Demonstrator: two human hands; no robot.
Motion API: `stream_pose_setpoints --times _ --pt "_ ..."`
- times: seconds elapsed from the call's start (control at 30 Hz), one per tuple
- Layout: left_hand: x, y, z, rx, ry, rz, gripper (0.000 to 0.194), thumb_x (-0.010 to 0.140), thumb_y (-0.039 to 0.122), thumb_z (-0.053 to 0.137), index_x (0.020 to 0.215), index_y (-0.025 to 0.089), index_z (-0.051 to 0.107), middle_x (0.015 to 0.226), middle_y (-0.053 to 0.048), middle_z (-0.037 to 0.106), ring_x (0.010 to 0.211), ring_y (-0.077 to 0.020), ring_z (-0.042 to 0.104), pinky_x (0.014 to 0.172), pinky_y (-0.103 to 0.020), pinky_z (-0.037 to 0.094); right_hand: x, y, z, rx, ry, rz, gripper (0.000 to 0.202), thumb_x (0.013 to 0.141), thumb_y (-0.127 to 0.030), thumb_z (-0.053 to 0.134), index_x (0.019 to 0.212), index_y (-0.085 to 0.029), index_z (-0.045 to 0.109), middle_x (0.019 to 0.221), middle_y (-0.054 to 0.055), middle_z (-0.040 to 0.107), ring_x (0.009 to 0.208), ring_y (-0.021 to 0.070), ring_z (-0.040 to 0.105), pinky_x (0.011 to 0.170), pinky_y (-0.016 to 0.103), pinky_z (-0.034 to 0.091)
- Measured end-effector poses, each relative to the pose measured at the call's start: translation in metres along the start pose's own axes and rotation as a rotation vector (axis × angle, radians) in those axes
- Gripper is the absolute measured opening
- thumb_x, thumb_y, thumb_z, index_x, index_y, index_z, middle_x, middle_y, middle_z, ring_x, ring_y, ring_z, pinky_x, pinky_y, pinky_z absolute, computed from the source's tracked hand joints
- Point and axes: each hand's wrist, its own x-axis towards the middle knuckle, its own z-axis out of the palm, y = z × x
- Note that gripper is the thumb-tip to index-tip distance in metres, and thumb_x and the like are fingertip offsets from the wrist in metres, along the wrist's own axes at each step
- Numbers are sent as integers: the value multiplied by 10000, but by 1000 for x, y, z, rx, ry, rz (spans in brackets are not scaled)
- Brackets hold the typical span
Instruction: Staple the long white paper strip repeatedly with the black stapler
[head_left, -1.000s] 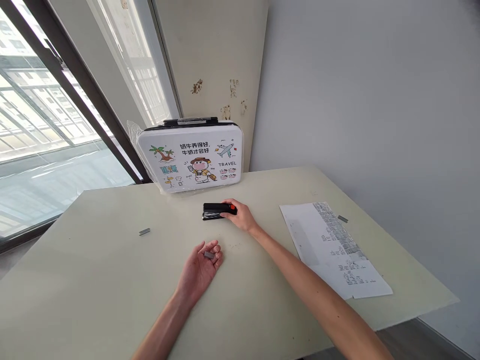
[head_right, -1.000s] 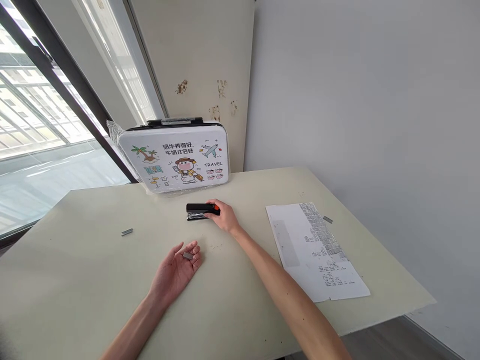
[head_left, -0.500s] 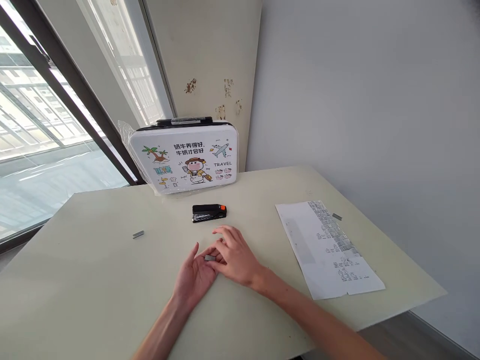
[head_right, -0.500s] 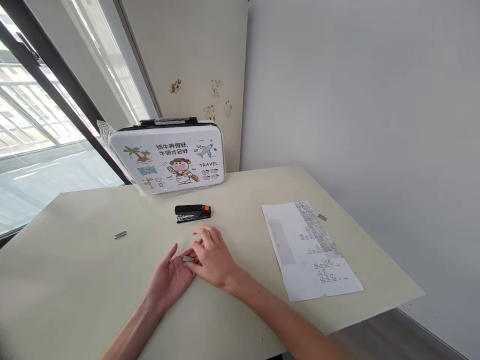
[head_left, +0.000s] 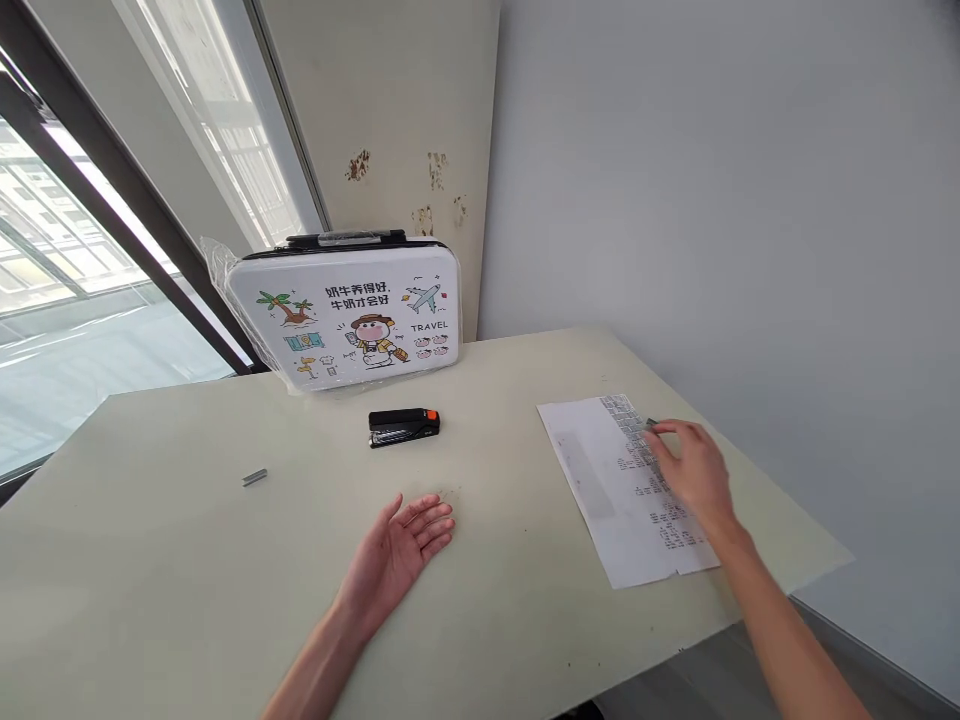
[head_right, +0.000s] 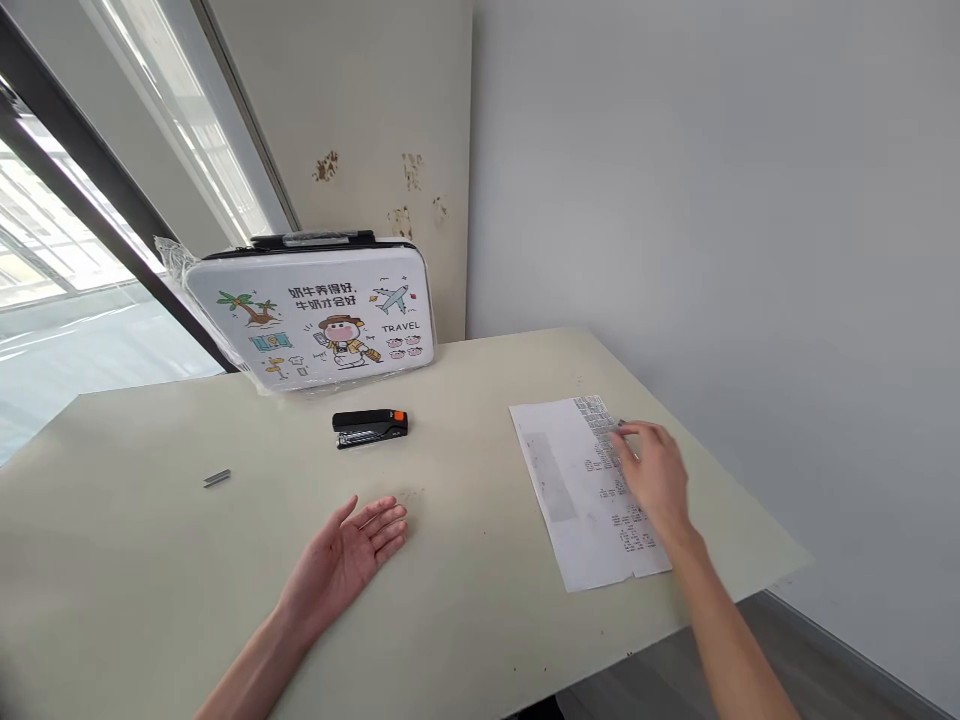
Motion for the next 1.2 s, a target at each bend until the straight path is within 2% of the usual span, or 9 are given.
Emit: stream_pose_setpoints --times 0.13,0.3,0.43,0.57,0.67,0.77,0.87,1.03,1.2 --pt "0 0 2 4 5 9 280 1010 341 653 1067 95 774 1031 -121 770 943 -225 735 915 -358 567 2 56 -8 -90 43 128 588 902 -724 463 909 -191 711 1071 205 690 1091 412 616 837 555 511" --pt "-1 1 2 21 16 20 249 956 330 721 1053 104 758 980 -91 728 897 -206 696 876 -343 554 -3 65 -4 -87 40 151 597 889 -708 491 1010 -175 730 1110 203 701 1089 402 634 872 559 509" --pt "-3 -1 5 45 12 59 154 936 289 731 929 136 713 882 -49 648 791 -164 625 786 -308 534 -23 28 -6 -21 37 96 532 937 -650 497 1125 -202 713 1201 168 720 1057 348 675 910 511 528" --pt "-7 0 9 176 -4 136 358 944 302 702 671 192 498 661 49 355 549 -103 331 543 -250 378 -73 -57 -8 317 -200 27 354 980 -562 560 1087 -266 722 1153 107 756 1012 295 710 719 364 582" --pt "-11 13 -2 652 63 315 497 950 407 669 607 221 361 634 59 244 555 -118 196 506 -266 240 -114 -121 -4 550 -495 -28 238 1011 -472 575 1041 -286 721 1041 52 767 962 243 729 811 347 602" --pt "-16 31 -24 1278 173 562 547 889 403 687 573 220 280 599 54 219 583 -128 161 535 -284 176 -142 -158 3 688 -670 -95 206 1034 -402 552 971 -281 707 928 19 755 862 208 726 779 315 605" --pt "-20 40 -39 1596 254 700 522 880 386 632 584 214 238 595 51 210 590 -133 172 550 -280 193 -153 -166 11 715 -682 -136 198 1042 -367 534 973 -283 700 911 18 740 825 202 713 735 308 607" --pt "-20 32 -36 1921 276 682 430 933 379 495 625 209 247 585 41 256 609 -152 151 555 -286 191 -156 -158 17 711 -631 -85 183 1042 -372 537 978 -297 692 907 18 728 808 207 701 725 318 608" --pt "-17 29 -37 1980 283 715 413 931 352 514 648 207 251 565 45 268 592 -156 133 563 -292 169 -157 -159 16 716 -655 -98 185 1047 -367 527 990 -296 688 935 25 734 850 217 714 754 329 611"
